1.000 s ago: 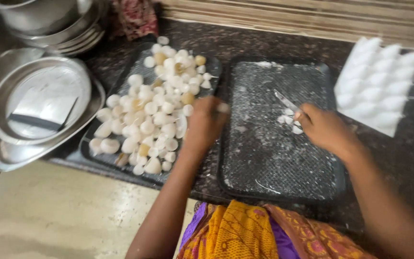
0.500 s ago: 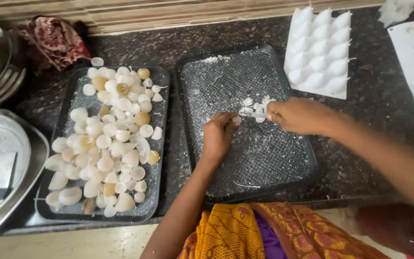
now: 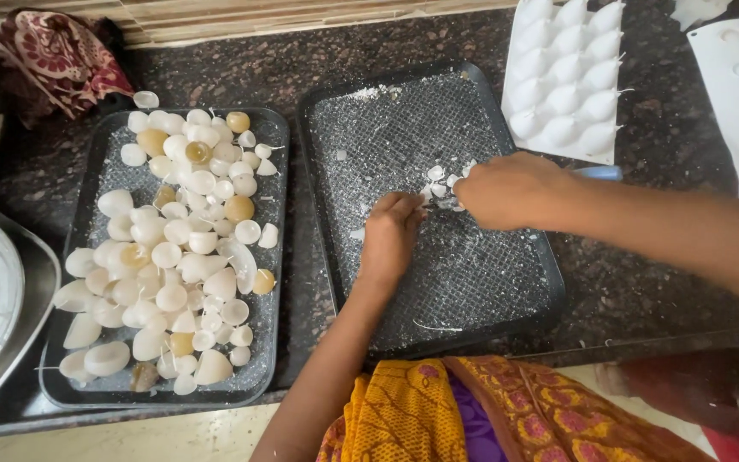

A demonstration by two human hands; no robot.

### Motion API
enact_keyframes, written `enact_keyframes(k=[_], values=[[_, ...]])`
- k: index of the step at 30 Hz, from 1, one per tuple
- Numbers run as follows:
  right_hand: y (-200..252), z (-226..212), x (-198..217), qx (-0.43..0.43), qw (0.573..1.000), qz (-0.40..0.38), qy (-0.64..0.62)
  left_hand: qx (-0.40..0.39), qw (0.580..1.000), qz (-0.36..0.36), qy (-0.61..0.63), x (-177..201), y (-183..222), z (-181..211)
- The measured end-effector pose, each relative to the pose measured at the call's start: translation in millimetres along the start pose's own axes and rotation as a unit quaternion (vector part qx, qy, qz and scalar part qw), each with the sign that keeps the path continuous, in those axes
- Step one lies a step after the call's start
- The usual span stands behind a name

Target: Cutting off excess wax and trimming small round candles on a tray in a workshop.

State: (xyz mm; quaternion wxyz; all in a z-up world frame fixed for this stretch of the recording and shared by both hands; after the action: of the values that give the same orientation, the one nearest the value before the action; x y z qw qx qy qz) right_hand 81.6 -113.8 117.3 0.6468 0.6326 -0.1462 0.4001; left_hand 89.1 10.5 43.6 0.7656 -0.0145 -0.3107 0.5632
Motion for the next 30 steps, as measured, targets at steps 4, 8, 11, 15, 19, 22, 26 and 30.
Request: enact_keyframes(k=[4,8,11,15,19,22,26,30], values=[[-6,-14,9,-0.002,0.999,-0.025,0.047,0.011,1.000,-0.011,-0.018,-3,-2,1],[-21,-36,15,0.036,0.995,-0.026,0.089,0.009,0.999,-0.006,-0.040,-6,-2,-3],[-32,-46,21,0.044,0.992,-0.041,0.111,-0.001,0.999,-0.008,-0.034,0,-3,2],[-38,-47,20,0.017,0.985,-0.103,0.135,-0.008,0.999,-0.012,-0.037,2,-4,3],[-58,-44,11,0.006,0.991,-0.093,0.091,0.000,0.999,-0.025,-0.042,-2,-2,-4],[-65,-38,6,-0.027,0.994,-0.088,0.061,-0.004,0.998,-0.025,-0.050,-2,-3,-5],[-62,-35,-1,-0.035,0.997,-0.059,0.044,-0.019,0.998,-0.017,-0.052,0,-3,-1],[-48,-34,-27,-0.009,0.999,-0.004,0.032,0.022,0.998,-0.027,-0.048,-3,-5,-7]])
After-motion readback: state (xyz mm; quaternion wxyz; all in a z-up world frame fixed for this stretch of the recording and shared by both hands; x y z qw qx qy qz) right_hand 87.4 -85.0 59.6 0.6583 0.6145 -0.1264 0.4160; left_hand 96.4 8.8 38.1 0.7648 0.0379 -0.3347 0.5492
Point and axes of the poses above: each hand's wrist, its own y-axis away from the middle knuckle, its own x-axis out of the back of the hand, z = x × y, the point moved 9 cm from there along -y, towards the middle knuckle, and after that the axes turned 6 degrees about -z, right-handed, at the moved point
